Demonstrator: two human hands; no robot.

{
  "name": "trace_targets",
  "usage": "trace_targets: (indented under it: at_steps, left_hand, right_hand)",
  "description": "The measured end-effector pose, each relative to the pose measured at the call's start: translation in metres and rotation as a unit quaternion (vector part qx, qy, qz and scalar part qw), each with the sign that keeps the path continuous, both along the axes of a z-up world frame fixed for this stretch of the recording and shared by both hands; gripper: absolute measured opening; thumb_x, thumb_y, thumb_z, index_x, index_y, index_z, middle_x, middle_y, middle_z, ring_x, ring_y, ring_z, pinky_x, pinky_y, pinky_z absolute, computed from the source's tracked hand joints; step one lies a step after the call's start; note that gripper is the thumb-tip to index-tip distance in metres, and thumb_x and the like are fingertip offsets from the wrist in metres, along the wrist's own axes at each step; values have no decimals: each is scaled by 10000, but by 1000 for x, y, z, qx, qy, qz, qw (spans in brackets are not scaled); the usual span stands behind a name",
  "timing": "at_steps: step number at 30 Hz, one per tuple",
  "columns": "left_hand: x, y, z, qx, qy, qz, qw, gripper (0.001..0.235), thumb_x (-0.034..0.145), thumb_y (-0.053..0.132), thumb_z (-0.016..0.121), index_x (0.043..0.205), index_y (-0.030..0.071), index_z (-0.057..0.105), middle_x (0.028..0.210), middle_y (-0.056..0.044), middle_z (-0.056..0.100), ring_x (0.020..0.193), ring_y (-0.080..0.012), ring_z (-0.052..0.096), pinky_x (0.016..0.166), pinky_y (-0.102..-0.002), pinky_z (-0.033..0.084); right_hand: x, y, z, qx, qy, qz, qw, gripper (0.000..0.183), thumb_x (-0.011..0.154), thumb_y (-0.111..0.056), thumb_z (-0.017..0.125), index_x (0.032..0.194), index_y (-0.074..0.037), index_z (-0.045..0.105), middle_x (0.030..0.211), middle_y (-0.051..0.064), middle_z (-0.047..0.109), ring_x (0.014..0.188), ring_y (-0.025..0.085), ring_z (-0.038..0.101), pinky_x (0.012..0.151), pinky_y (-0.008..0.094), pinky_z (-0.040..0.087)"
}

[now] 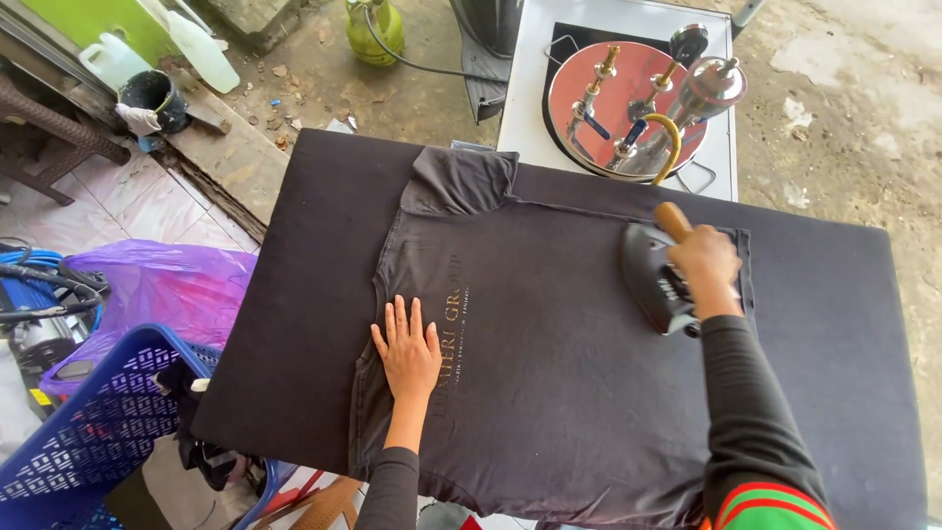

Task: The person irons a dark gray t-shirt on a black ironing board using a steam iron. They smooth the fabric, iron the front and back, and then fold the shirt neatly on the board.

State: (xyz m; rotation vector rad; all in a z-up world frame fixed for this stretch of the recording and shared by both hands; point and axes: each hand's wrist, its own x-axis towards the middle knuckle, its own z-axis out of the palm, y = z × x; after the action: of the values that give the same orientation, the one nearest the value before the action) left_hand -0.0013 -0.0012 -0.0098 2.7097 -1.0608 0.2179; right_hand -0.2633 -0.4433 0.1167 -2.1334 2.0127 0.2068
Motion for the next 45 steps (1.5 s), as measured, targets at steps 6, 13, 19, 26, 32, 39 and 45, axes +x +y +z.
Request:
trace_targets:
  at_steps: [6,13,19,26,32,39,45]
  left_hand:
    - [-1,0,3,10,7,-2,1000,624,1140,445,425,1708,186,442,1815,-106,351,1681,-307,295,1337,-617,198]
    - [16,-25,13,-69,4,-33,997,452,1031,231,656,1476,152,669,1709,-157,498,1615,-417,387,1245,-768,264]
    - [96,-73,-19,-72,-33,-110,991,563,1059,451,636,1563,199,622,1690,-148,531,1573,-387,472,1256,-679,331]
    - [169,-57,-56,-57,133,60,988,382,1017,426,754,1338,244,654,1178,-5,638,1088,-293,698,892,-498,562]
    - [207,-57,-80,-4,314,96,945,507,981,726,645,1154,261,750,1067,-59,821,1051,-373,811,814,-543,619]
    - [213,-53,-51,-82,387,77,915,457,932,626,756,989,175,801,940,-85,813,1052,-415,781,909,-543,579]
    - [208,-46,-59,-113,405,98,902,423,967,641,710,1009,235,821,917,-15,829,1048,-364,790,917,-504,593]
  right_hand:
    - [-102,-82,-20,36,14,-155,987,535,881,-168,793,1372,36,734,1229,254,805,1170,468,766,938,581,613]
    - [-109,-76,-31,62,-6,-140,988,468,857,-134,739,1270,77,801,1132,287,842,1081,483,799,880,560,627]
    - [4,15,-19,125,-62,23,990,331,779,-87,671,998,-5,905,566,170,753,475,330,780,620,507,666]
    - [188,163,36,136,-15,175,975,496,827,-170,620,1245,-48,858,1157,236,834,1187,465,784,1031,613,600]
    - [275,209,22,101,-49,231,966,437,830,-154,647,1195,-37,858,1091,206,834,1126,450,797,987,573,621]
    - [320,236,11,95,-64,267,957,411,828,-170,648,1158,-11,835,1077,210,829,1101,462,797,961,578,630]
    - [326,250,10,86,-66,281,954,373,822,-161,671,1122,-23,842,1042,202,832,1071,454,807,936,574,639]
